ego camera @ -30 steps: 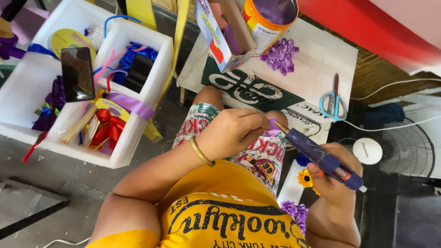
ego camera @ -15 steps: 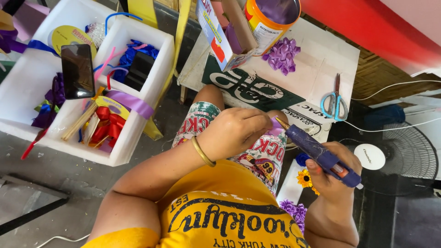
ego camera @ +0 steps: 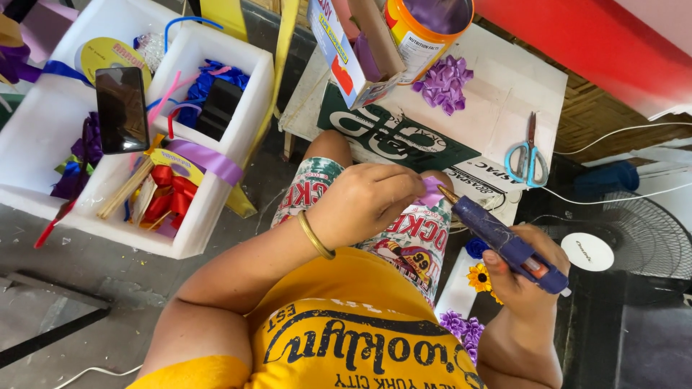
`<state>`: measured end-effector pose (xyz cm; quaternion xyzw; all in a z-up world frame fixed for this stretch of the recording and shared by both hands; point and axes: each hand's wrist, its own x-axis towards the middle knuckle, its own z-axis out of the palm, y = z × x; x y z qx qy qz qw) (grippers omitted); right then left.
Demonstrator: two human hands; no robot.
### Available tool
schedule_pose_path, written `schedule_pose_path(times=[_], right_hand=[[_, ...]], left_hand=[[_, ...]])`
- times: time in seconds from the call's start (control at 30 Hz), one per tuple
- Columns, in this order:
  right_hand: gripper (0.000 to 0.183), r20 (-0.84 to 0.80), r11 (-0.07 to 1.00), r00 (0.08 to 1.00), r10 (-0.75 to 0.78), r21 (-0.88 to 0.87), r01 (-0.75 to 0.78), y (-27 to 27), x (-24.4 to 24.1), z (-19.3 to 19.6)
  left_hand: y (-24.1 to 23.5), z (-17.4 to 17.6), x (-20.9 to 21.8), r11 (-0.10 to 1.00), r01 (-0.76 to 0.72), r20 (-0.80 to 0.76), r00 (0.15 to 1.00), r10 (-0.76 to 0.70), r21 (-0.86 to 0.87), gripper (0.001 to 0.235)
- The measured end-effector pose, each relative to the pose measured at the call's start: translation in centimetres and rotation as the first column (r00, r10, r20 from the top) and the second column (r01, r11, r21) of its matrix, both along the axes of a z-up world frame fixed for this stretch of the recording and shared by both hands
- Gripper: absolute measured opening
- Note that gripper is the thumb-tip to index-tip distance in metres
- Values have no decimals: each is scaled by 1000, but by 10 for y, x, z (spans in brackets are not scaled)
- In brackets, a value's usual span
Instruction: The person folds small purple ribbon pieces into flower shapes and secures them with a hot glue gun. They repeatedly pick up ribbon, fold it, apply glue, and press the folds together while seated at a craft table.
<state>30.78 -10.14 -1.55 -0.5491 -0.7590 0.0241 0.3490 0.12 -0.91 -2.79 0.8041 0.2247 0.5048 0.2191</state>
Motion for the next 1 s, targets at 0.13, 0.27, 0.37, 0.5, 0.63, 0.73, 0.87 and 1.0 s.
schedule_pose_path(times=[0.13, 0.27, 0.37, 0.5, 0.63, 0.73, 0.87, 1.0], right_hand=[[49, -1, 1000, 1000, 16, 4, -16, 0, 0, 0], [47, -20, 999, 1000, 7, -36, -7, 1, -4, 4], [50, -38, 998, 999, -5, -60, 2, 1, -3, 2], [50, -33, 997, 999, -3, -78, 0, 3, -4, 0], [43, -90, 992, 996, 26, -118, -37, 14, 17, -25], [45, -109, 995, 994, -30, -99, 19, 46, 46, -51], [10, -666, 965, 699, -259, -158, 207, 131, 89, -78], [31, -681, 833, 483, -551, -420, 359, 210, 122, -105]], left_hand=[[0, 2, -1, 1000, 12, 22, 1000, -13, 11, 18], [1, 4, -2, 1000, 22, 31, 999, -22, 5, 18], [1, 5, -3, 999, 36, 37, 999, -36, 4, 17], [2, 3, -3, 999, 45, 49, 998, -44, -9, 16], [3, 4, -2, 998, 54, 67, 996, -51, -35, 16], [3, 5, -2, 992, 95, 111, 990, -86, -81, 12], [-1, -1, 1, 969, 112, 152, 985, -80, -218, 11], [-4, -2, 5, 890, 138, 274, 962, -16, -434, 32]])
